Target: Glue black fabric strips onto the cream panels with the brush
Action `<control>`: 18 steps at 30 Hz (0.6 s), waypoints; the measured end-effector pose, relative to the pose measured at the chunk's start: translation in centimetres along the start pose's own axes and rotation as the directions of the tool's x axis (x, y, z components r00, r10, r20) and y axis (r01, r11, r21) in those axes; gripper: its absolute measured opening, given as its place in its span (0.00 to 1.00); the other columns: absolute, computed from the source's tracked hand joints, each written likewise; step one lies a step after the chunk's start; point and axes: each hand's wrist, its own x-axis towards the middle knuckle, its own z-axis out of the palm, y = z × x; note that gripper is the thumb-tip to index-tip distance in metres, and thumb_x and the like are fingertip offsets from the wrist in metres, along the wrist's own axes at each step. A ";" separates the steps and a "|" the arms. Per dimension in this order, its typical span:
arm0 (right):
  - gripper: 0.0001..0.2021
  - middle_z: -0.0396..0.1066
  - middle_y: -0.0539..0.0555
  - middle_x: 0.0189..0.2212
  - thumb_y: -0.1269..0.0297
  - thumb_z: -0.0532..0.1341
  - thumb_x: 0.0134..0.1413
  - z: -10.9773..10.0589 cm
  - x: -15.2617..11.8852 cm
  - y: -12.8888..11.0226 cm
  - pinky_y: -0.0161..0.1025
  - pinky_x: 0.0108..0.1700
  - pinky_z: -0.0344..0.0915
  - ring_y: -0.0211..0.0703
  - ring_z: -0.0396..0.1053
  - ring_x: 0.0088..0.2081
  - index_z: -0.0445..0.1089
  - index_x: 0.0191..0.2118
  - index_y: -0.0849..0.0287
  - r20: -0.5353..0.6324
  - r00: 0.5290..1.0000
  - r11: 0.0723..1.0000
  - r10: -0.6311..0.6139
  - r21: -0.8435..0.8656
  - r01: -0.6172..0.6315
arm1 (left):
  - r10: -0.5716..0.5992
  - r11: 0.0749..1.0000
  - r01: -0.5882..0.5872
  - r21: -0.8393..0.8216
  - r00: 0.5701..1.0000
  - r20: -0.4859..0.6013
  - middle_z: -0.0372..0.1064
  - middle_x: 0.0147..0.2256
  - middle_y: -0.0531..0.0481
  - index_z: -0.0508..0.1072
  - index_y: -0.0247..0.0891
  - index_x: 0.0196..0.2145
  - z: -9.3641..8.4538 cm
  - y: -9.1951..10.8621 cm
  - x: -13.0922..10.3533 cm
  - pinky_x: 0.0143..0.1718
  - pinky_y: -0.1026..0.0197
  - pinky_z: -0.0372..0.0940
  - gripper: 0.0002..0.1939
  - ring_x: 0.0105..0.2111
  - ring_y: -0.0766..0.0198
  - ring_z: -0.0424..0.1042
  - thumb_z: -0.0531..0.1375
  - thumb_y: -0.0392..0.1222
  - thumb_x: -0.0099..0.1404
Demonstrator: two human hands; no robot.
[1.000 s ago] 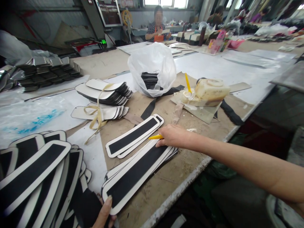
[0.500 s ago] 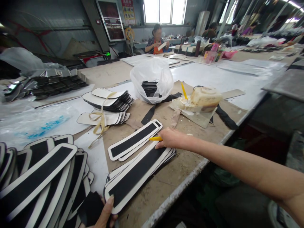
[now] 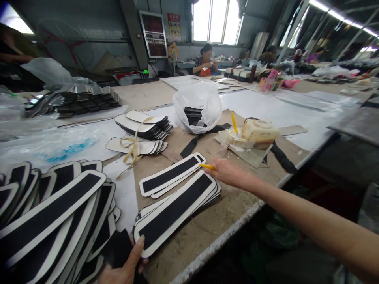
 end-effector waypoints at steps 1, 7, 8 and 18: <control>0.17 0.70 0.54 0.27 0.52 0.51 0.58 0.3 -0.2 -0.1 0.35 0.31 0.57 0.42 0.67 0.29 0.69 0.28 0.58 -0.008 1.000 1.000 -0.006 0.017 0.007 | -0.019 1.000 0.019 -0.016 1.000 -0.016 0.70 0.22 0.49 0.72 0.36 0.27 0.2 0.3 -0.2 0.19 0.61 0.64 0.15 0.18 0.61 0.68 0.68 0.48 0.46; 0.17 0.67 0.53 0.29 0.49 0.50 0.57 0.8 -1.2 -0.8 0.39 0.37 0.59 0.44 0.66 0.32 0.65 0.31 0.57 -0.140 0.988 0.985 -0.063 0.149 0.084 | 0.020 0.990 -0.017 -0.140 1.000 0.017 0.66 0.18 0.55 0.69 0.34 0.28 0.5 0.7 -1.0 0.17 0.65 0.58 0.19 0.17 0.67 0.63 0.68 0.50 0.46; 0.17 0.67 0.52 0.27 0.47 0.51 0.56 0.7 -1.2 -0.9 0.39 0.36 0.59 0.44 0.65 0.31 0.63 0.31 0.56 -0.136 0.990 0.983 -0.035 0.177 0.059 | 0.036 0.988 -0.032 -0.151 0.999 0.028 0.66 0.18 0.55 0.69 0.34 0.28 0.4 0.6 -1.0 0.17 0.66 0.58 0.18 0.16 0.68 0.63 0.68 0.50 0.47; 0.24 0.60 0.47 0.23 0.38 0.58 0.43 -1.6 -2.3 -2.2 0.37 0.29 0.56 0.39 0.58 0.26 0.62 0.29 0.56 -0.081 0.989 0.849 0.125 0.524 -0.065 | 0.079 0.954 -0.054 -0.293 0.994 0.076 0.63 0.20 0.57 0.67 0.35 0.29 -0.3 -0.3 -1.0 0.18 0.68 0.55 0.19 0.17 0.71 0.60 0.66 0.53 0.51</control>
